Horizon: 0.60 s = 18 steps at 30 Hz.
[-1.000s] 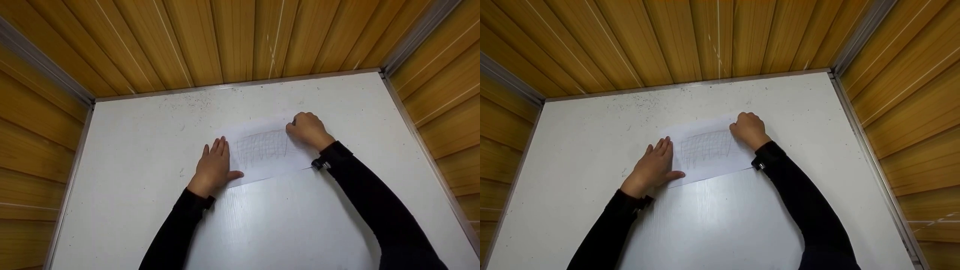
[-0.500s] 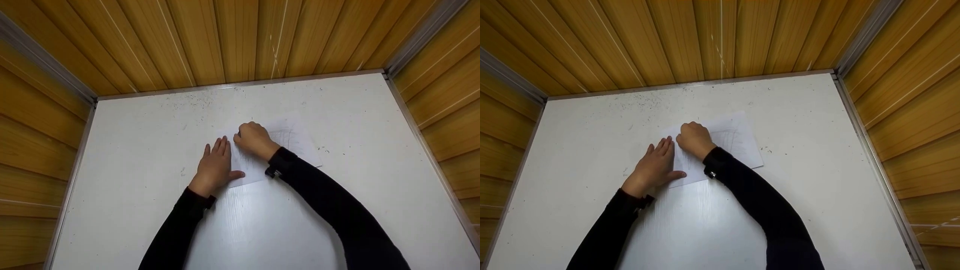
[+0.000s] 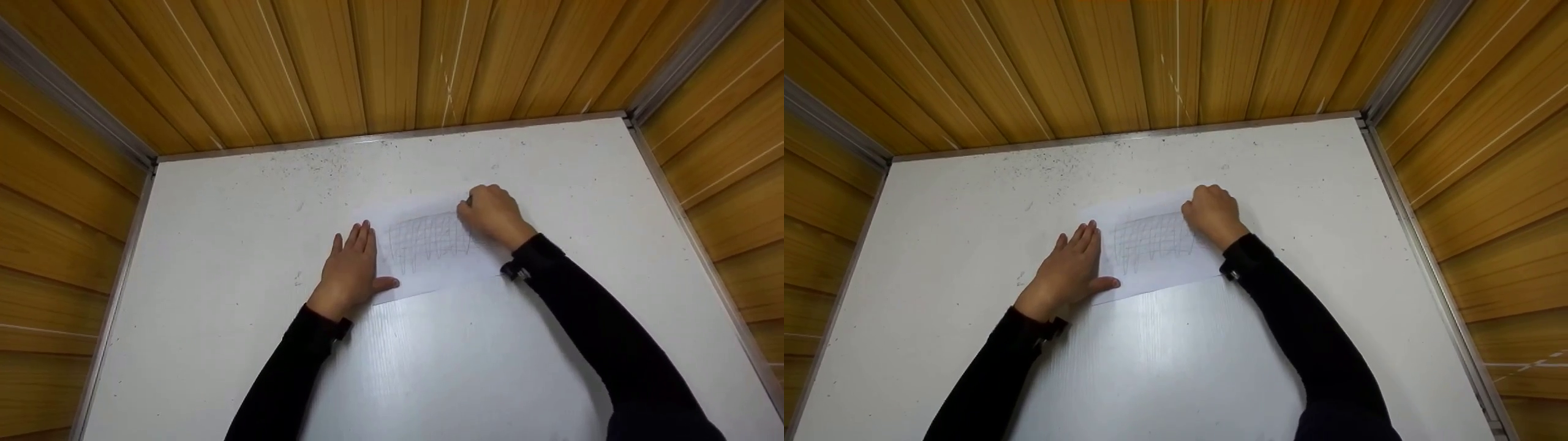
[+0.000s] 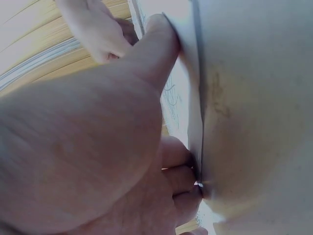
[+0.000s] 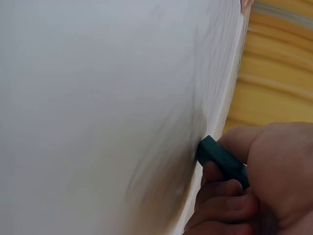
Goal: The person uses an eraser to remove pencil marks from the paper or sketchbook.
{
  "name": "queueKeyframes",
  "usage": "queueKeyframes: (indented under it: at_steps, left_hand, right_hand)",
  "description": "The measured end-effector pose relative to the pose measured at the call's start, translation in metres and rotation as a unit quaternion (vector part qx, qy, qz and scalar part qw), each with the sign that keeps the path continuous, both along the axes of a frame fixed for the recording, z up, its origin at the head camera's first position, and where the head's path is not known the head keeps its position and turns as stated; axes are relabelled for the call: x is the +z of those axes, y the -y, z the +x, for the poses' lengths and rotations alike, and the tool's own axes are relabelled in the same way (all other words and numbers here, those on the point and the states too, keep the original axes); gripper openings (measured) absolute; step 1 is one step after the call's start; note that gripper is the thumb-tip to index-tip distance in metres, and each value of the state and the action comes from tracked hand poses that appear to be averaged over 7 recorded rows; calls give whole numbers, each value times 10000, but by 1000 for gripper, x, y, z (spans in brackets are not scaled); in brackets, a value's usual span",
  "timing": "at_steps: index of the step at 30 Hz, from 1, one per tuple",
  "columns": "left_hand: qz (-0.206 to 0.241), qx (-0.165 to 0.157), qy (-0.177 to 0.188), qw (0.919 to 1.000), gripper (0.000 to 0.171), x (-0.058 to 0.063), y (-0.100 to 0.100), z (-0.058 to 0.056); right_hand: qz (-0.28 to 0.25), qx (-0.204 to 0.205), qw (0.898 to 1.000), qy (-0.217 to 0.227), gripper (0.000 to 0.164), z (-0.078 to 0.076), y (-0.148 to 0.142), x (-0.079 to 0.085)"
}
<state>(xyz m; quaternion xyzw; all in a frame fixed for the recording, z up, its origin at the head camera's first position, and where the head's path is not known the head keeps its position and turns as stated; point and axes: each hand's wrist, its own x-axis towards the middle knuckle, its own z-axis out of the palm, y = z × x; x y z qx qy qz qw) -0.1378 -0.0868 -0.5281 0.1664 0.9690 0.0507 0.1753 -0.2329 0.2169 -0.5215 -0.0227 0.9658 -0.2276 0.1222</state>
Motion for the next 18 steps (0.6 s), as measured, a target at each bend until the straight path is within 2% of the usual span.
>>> queueKeyframes:
  at_steps: [4, 7, 12, 15, 18]
  left_hand:
    - [41, 5, 53, 10000, 124, 1, 1, 0]
    - [23, 18, 46, 10000, 124, 2, 3, 1]
    - [82, -12, 31, 10000, 124, 0, 4, 1]
    - [188, -21, 42, 9998, 123, -1, 4, 1]
    - [225, -20, 35, 9997, 123, -1, 3, 0]
  right_hand:
    - [147, -89, 9997, 190, 37, -2, -16, 5]
    - [33, -37, 9995, 322, 37, -4, -3, 7]
    - [-234, 296, 9983, 452, 34, -1, 57, 5]
    - [-252, 703, 9968, 290, 35, 0, 98, 2]
    - [-152, 989, 9949, 92, 35, -1, 125, -1]
